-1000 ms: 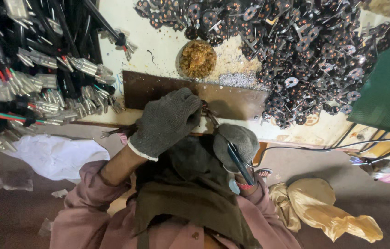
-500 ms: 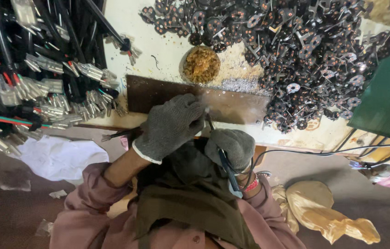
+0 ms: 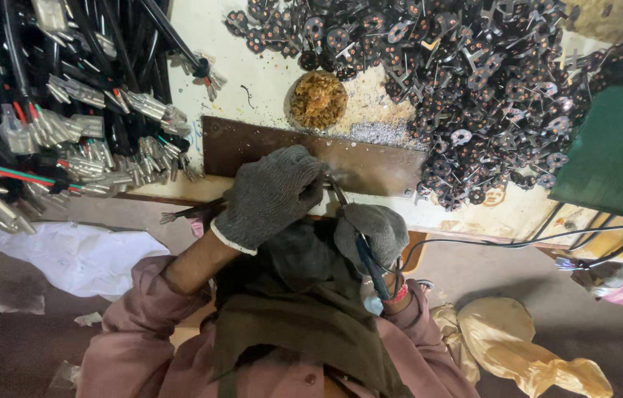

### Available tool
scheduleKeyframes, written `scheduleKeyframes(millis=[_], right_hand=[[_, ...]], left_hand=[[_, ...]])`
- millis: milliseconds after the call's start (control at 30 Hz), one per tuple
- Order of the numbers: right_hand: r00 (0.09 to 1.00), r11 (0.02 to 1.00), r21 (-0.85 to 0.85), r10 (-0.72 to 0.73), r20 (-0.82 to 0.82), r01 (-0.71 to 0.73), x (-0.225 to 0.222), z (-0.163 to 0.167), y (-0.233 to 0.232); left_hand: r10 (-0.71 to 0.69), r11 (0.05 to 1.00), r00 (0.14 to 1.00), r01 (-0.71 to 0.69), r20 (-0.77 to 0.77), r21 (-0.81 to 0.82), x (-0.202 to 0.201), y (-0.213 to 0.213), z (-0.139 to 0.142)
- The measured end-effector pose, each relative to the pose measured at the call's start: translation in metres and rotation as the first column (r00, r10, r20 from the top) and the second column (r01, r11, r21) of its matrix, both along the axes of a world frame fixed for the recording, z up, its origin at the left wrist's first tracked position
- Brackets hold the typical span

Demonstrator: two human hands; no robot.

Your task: The person works at a cluttered workbench covered with wire harnesses and metal connectors. Wearing gloves, they hold a wire end in one hand and a pen-shaped heated tool in the other, repeatedly working on connector terminals and setting finished pieces among the pile of connectors.

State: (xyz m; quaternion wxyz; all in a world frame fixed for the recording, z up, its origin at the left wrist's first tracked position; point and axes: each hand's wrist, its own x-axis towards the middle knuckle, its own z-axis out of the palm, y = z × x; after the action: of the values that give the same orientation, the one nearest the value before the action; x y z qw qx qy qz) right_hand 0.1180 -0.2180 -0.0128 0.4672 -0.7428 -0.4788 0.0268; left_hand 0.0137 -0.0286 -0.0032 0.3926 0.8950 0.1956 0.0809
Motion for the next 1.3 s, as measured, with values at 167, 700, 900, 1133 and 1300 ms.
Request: scheduleKeyframes(millis=[167,700,900,1133,1300], right_hand=[[0.988,0.992,-0.057,0.109,-0.111,-0.116,0.005,0.006,-0.001],[0.971,0.986,-0.054,0.144,-0.191,-0.157,0.010,0.006,0.007],[0.975,0.991,-0.023,0.122,-0.188,-0.128,0.008,0.003,0.005],[0.972,0.992,-0.011,0.123,-0.201,-0.128,0.011,0.003,0.003],[0.963,0.993,0.032,0.122,-0.241,-0.118,0.009,-0.001,0.005]], left_hand=[[0.013,1.000,1.000,-0.014,0.015,0.016,-0.001,-0.002,-0.001],[-0.031,0.999,1.000,0.031,0.005,-0.009,0.000,0.004,0.007],[-0.033,0.999,0.999,0.032,-0.029,-0.028,0.001,0.004,0.006],[-0.035,0.998,0.998,0.032,-0.059,-0.050,0.002,0.004,0.007],[-0.048,0.998,0.996,0.044,-0.081,-0.042,0.004,0.004,0.007]])
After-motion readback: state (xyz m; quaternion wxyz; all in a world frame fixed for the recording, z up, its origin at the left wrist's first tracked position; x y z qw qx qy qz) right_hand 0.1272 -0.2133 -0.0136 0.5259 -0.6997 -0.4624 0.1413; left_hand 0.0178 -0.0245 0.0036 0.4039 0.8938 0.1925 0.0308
